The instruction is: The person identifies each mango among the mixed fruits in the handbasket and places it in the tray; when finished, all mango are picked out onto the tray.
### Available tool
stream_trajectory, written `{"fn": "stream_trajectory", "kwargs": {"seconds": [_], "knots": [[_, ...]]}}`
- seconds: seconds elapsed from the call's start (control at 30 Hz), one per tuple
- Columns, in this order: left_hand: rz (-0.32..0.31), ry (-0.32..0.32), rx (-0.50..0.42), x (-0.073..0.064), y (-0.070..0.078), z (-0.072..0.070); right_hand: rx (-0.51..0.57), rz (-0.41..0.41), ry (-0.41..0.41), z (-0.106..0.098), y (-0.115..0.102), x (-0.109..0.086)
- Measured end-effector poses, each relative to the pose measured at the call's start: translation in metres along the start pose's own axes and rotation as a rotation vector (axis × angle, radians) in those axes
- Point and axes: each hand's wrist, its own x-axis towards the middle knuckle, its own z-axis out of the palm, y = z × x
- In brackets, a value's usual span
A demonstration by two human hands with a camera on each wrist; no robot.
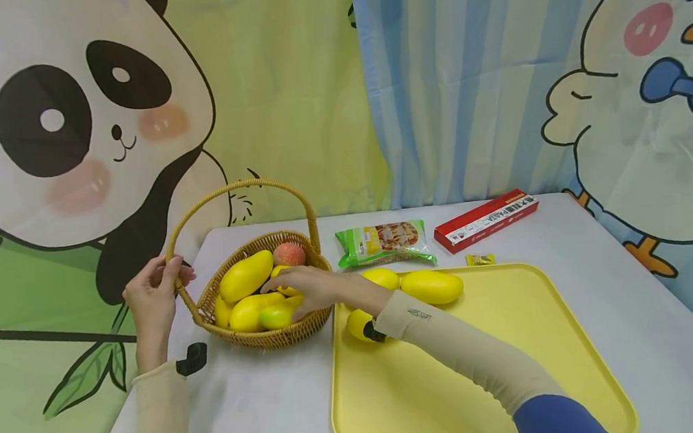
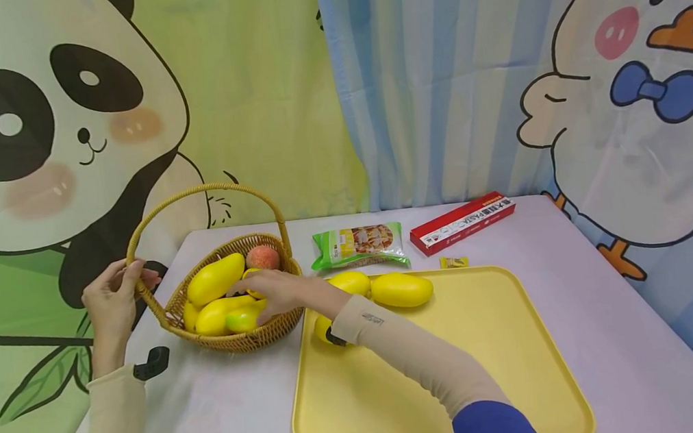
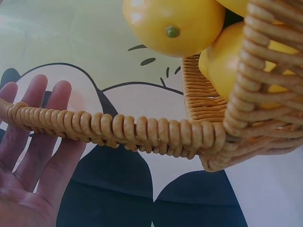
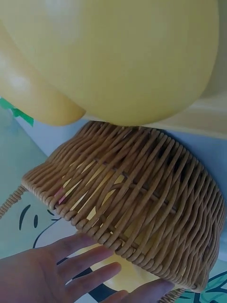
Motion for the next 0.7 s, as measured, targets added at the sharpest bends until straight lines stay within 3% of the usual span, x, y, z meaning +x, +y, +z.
{"fn": "stream_trajectory", "kwargs": {"seconds": [0.4,0.7], "knots": [[-0.007,0.000,-0.041,0.0004,0.0019,0.0005,0.005,0.006,-0.087,0.0079,0.0019,0.0095],[-0.013,0.012,-0.022,0.0014,-0.0016,0.0005,-0.021,0.012,-0.180,0.0078,0.0036,0.0111]]}}
